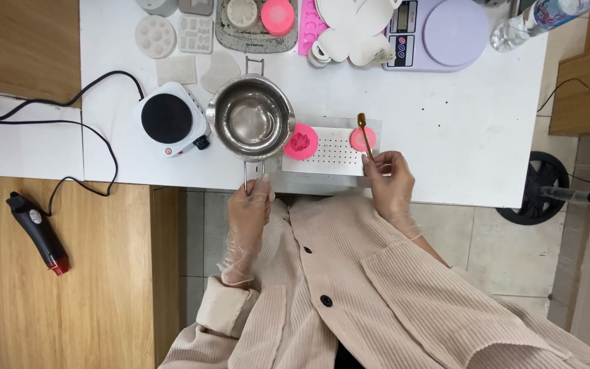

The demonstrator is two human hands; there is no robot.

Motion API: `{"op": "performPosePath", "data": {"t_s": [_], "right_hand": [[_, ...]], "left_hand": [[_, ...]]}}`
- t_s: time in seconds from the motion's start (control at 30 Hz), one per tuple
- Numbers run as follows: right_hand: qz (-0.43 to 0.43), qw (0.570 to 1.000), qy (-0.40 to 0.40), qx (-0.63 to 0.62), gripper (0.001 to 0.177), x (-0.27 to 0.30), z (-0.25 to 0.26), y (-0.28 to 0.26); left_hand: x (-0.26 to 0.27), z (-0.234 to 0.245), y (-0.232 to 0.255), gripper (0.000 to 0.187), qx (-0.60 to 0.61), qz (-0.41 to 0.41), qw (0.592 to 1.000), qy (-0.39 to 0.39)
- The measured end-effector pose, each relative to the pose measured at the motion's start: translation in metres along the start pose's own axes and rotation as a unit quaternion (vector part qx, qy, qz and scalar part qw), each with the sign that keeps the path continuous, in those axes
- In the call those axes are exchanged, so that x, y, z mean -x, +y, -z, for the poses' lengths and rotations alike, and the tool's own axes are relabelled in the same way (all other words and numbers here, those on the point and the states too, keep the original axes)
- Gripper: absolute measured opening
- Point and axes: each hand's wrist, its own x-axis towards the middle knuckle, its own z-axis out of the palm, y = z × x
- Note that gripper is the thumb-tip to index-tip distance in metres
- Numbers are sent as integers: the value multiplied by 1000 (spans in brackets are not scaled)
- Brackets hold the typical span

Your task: Crafting decorative candles by pouring melted wax into silicone molds and using a heat gun for finishing.

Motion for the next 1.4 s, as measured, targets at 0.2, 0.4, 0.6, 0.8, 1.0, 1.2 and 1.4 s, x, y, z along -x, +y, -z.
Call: {"op": "performPosePath", "data": {"t_s": [0.2, 0.4, 0.6, 0.8, 1.0, 1.2, 1.4], "right_hand": [[188, 981, -1, 39, 17, -1, 11, 13], [229, 973, -14, -12, 10, 0, 31, -12], [292, 947, -90, 101, 29, -2, 37, -66], [415, 878, -171, 166, 26, -11, 29, -102], [492, 818, -160, 251, 14, -20, 26, -112], [494, 803, -163, 290, 13, -28, 25, -112], [501, 785, -171, 323, 16, -33, 24, -107]], "left_hand": [[-4, 8, -7, 35, -47, -43, 998, -28], [-7, 16, -12, 39, -177, -185, 967, -5], [-2, 16, -1, 40, -239, -218, 946, 12], [7, 13, 11, 33, -300, -237, 923, 35], [17, 9, 17, 33, -348, -239, 905, 53], [20, 6, 9, 32, -362, -271, 890, 64], [27, 2, 12, 33, -414, -267, 867, 80]]}}
